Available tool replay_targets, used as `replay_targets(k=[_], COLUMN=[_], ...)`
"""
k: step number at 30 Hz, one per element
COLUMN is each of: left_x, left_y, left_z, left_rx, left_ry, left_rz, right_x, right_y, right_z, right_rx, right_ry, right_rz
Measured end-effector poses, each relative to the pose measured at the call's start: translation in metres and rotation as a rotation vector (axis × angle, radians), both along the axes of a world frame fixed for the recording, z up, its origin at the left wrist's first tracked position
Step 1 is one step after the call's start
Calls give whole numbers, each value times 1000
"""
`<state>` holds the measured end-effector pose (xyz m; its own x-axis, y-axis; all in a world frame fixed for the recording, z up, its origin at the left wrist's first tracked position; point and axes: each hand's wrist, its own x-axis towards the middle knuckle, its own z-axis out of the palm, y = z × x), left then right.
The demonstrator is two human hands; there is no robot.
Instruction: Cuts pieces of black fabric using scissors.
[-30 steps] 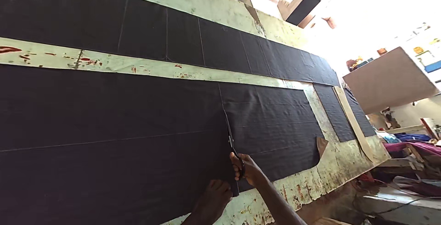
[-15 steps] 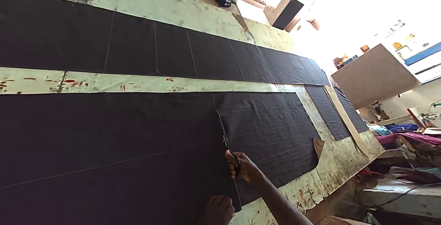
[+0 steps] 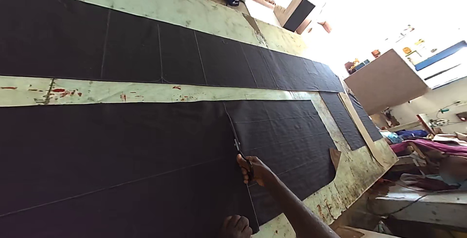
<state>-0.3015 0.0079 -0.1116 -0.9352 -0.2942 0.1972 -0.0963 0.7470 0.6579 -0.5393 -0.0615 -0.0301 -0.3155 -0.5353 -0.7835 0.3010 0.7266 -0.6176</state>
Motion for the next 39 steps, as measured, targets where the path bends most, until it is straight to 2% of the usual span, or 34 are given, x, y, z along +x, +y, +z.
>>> replay_targets(k=[4,11,21,26,31,33,36,39], left_x=[1,1,3,2,4,5,1,5], left_y=[1,1,-1,-2,-2,-3,4,10], left_z=[-1,-3,2,4,8,9,10,12], left_rx=[12,26,51,57,42,85,147,172], left_ry=[-5,5,-26,-31,-34,-45,6,37], left_rz=[-4,-7,-32,-26,-30,-45,-44,3], right_x=[-11,-12,-27,-19,8,24,36,29], right_y=[-23,-32,-74,-66,-15,20,90,154], right_z=[8,-8,10,-11,-26,-17,4,3], right_rx=[22,-16,26,-135,-406,-408,-246,-178], right_ry=[-10,41,9,160,322,412,783,1165], right_rz=[72,-6,41,-11,-41,-29,100,325])
